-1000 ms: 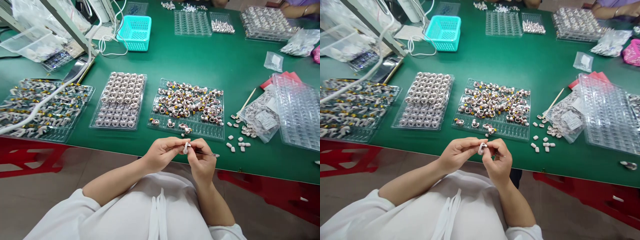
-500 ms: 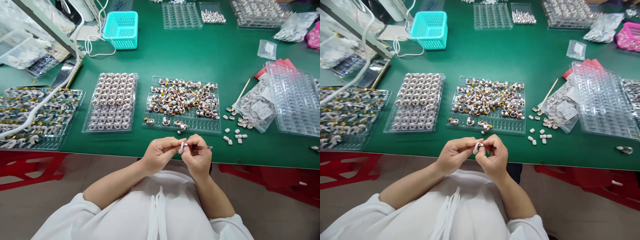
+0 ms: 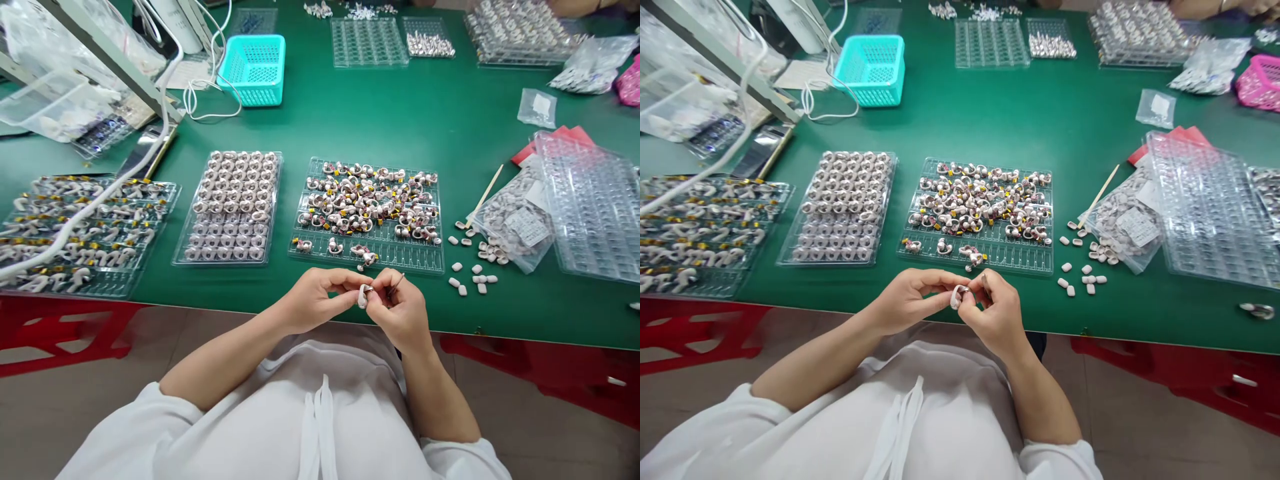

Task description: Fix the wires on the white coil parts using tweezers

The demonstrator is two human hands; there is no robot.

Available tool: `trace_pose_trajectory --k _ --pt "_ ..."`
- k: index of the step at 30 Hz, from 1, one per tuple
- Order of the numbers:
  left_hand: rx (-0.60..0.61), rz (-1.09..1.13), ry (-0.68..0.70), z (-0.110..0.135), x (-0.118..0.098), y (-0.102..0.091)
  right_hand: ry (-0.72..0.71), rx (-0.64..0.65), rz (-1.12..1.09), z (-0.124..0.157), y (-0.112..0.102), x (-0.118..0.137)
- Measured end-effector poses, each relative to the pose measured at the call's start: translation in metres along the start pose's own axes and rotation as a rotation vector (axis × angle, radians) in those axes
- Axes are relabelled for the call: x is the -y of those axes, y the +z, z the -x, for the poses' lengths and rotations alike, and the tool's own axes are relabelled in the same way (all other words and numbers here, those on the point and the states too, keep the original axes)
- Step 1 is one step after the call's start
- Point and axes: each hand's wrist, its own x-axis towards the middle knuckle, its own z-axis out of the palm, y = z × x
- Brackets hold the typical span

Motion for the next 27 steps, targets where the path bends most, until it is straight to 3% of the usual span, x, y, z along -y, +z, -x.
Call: trace_pose_trajectory --k 7,10,15,23,27 --pt "-0.144 0.025 0.008 0.002 0.006 0.007 -0.035 0.018 0.045 0.0 -0.002 0.007" --pt "-0.172 0.233 -0.057 0.0 0.006 0.008 -0.005 0.065 -0.054 0.004 -0.008 0.003" --pt "-0.141 0.553 -0.11 -0.005 0.011 0.006 0.068 0.0 -0.22 0.013 -0.013 -0.005" --pt "-0.165 0.389 0.035 -0.007 0.014 0.01 0.253 0.135 -0.515 0.008 -0.002 -0.017" --pt "-0.18 0.372 0.027 -0.005 0.01 0.012 0.301 0.152 -0.577 0.008 -0.001 -0.021"
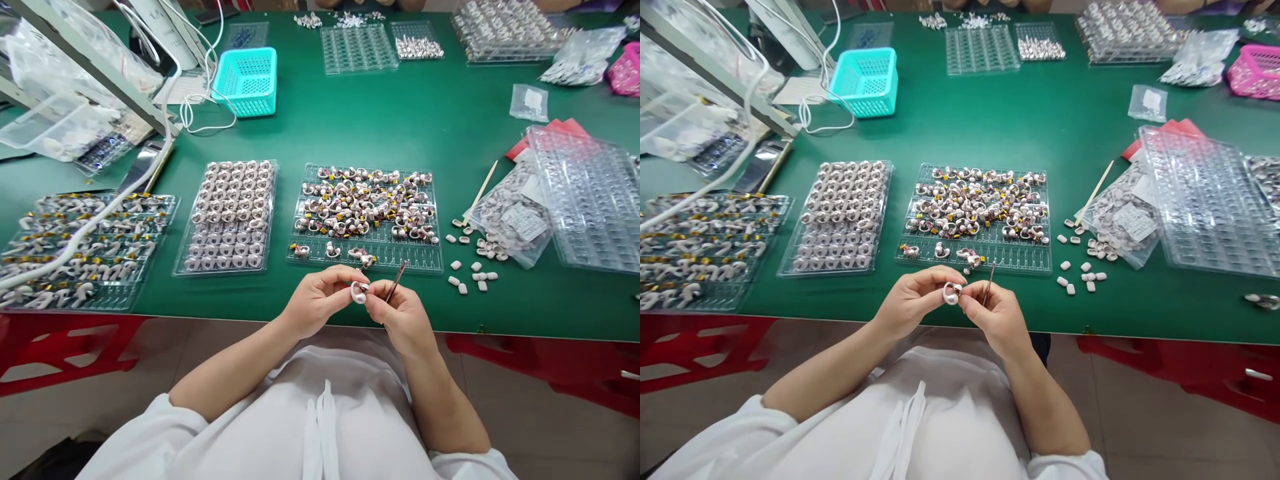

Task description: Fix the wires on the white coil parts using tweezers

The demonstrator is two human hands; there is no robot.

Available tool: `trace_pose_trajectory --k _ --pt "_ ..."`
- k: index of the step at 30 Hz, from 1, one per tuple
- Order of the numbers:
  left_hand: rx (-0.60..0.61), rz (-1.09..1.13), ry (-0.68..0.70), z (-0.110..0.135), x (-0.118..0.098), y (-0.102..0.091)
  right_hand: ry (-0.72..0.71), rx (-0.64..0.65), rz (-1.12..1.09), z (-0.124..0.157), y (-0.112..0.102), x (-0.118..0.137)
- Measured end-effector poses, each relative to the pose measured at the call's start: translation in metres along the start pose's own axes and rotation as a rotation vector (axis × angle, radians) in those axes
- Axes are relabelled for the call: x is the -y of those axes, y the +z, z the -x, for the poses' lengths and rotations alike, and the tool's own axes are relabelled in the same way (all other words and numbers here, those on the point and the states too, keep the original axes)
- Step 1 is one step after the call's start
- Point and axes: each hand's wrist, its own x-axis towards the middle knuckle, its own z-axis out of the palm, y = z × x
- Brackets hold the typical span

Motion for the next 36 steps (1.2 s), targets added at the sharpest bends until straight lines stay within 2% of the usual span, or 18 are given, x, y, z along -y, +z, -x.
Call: trace_pose_trajectory --k 3,7,14,18,25,36 --pt "-0.025 -0.033 -0.018 0.003 0.002 0.0 0.016 -0.003 0.004 0.002 0.0 0.0" --pt "-0.072 -0.123 0.043 0.005 0.01 -0.001 -0.01 -0.038 0.02 0.006 0.004 0.002" --pt "-0.157 -0.326 0.144 0.006 0.016 0.005 -0.189 -0.111 0.153 0.009 0.015 0.0" --pt "-0.114 -0.329 0.147 0.006 0.012 0.003 -0.252 -0.157 0.155 0.008 0.016 -0.003" --pt "0.042 -0.106 0.065 0.0 0.007 -0.011 -0.255 -0.139 0.139 0.008 0.011 -0.004" --pt "0.027 -0.214 0.146 0.0 0.008 -0.011 -0.25 -0.139 0.14 0.008 0.01 -0.007"
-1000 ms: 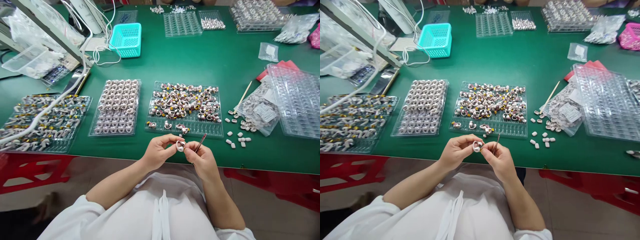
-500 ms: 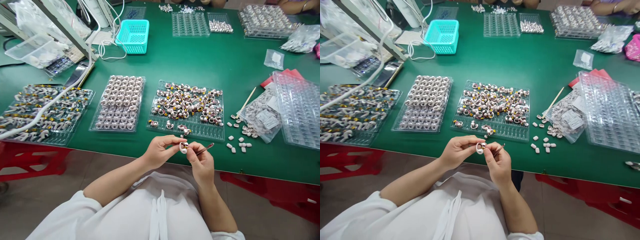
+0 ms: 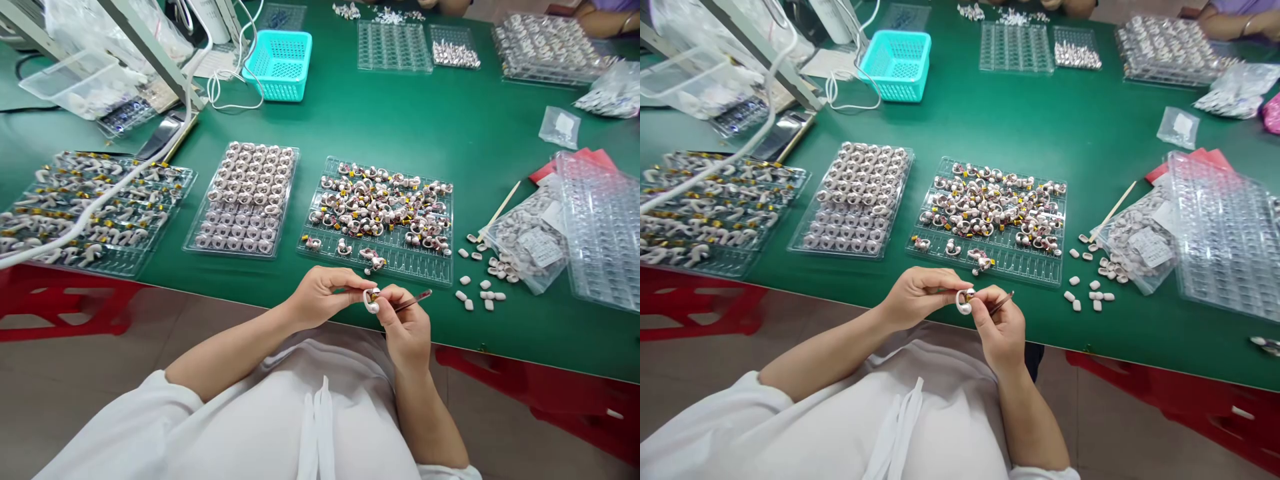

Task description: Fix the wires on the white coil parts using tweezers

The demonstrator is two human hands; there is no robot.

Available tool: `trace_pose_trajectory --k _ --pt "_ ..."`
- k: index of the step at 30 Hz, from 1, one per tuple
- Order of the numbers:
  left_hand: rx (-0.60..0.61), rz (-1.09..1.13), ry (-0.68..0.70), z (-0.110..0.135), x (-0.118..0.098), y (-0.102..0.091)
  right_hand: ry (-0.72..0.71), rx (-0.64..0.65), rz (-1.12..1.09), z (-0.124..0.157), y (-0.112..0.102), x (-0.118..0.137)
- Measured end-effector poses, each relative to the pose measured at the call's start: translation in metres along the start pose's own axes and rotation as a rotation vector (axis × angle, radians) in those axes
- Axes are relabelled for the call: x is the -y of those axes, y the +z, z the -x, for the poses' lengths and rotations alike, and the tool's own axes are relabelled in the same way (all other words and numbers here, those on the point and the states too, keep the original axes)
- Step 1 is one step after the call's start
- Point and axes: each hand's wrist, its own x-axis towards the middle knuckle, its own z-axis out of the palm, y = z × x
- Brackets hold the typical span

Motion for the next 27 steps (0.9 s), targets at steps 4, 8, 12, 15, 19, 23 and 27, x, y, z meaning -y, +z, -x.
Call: trace_pose_trajectory --k 4,8,12,15,19,23,27 --pt "0.004 -0.004 0.015 0.0 0.0 0.0 -0.025 -0.022 0.024 0.0 0.003 0.002" --pt "0.011 -0.008 0.03 0.001 0.0 0.002 -0.063 -0.06 0.062 0.002 0.004 0.001" --pt "0.02 -0.013 0.02 0.003 -0.003 0.004 -0.088 -0.095 0.09 0.004 0.006 0.0" --pt "0.03 -0.024 -0.027 0.006 -0.007 0.005 -0.095 -0.104 0.117 0.005 0.005 0.003" --pt "0.087 -0.084 -0.108 0.007 -0.014 0.002 -0.088 -0.008 0.193 0.004 0.0 0.007" --pt "0.129 -0.137 -0.143 0.007 -0.022 -0.001 -0.102 0.058 0.279 0.004 -0.007 0.008" --pt "0.117 -0.122 -0.13 0.007 -0.023 -0.002 -0.137 0.037 0.291 0.004 -0.005 0.009"
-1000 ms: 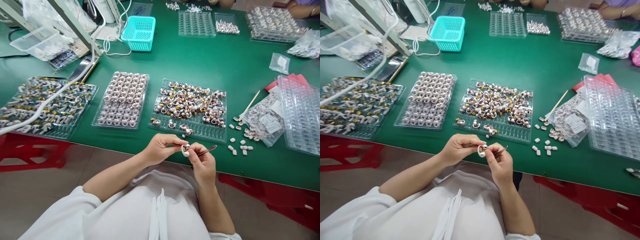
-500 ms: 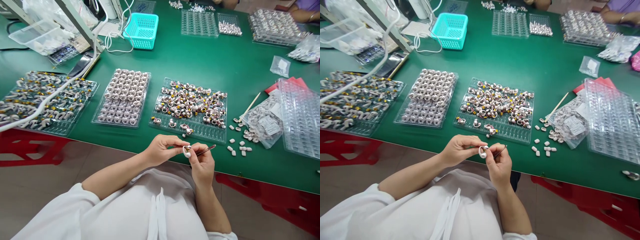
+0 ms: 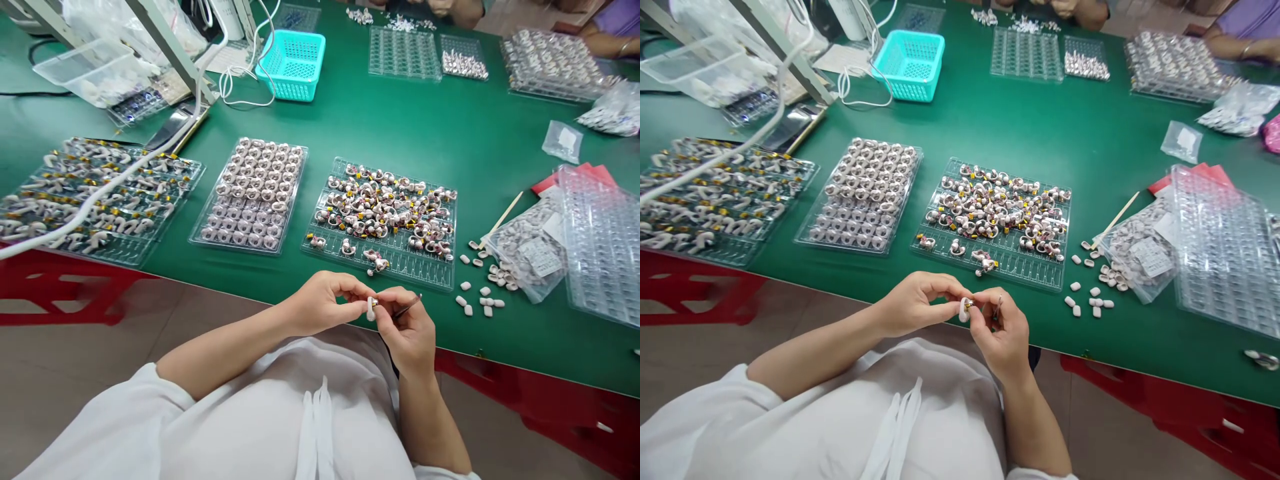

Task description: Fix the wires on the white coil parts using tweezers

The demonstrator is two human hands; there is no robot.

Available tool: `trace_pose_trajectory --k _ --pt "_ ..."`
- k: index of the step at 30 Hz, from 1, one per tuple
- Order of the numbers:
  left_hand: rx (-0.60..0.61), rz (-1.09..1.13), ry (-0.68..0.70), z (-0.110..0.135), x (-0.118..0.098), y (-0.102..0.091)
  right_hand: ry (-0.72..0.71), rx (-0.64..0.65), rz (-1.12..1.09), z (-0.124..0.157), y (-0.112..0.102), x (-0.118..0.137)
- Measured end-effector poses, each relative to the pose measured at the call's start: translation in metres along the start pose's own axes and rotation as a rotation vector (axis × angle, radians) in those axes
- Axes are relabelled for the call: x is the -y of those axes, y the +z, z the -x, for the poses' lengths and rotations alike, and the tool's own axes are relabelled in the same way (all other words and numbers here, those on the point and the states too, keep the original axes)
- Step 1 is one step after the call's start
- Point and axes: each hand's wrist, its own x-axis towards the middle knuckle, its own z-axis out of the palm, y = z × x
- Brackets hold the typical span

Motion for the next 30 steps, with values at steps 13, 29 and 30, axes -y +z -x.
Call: trace_pose_trajectory --k 13,29,30 --pt "-0.127 0.5 -0.08 0.002 0.009 0.023 -0.32 -0.132 0.133 0.0 0.008 -0.002" --pt "-0.155 0.476 -0.164 0.006 0.008 0.027 -0.66 -0.169 0.424 0.004 -0.007 -0.019" --pt "-0.153 0.468 -0.156 0.006 0.008 0.027 -0.662 -0.185 0.433 0.005 -0.006 -0.019"
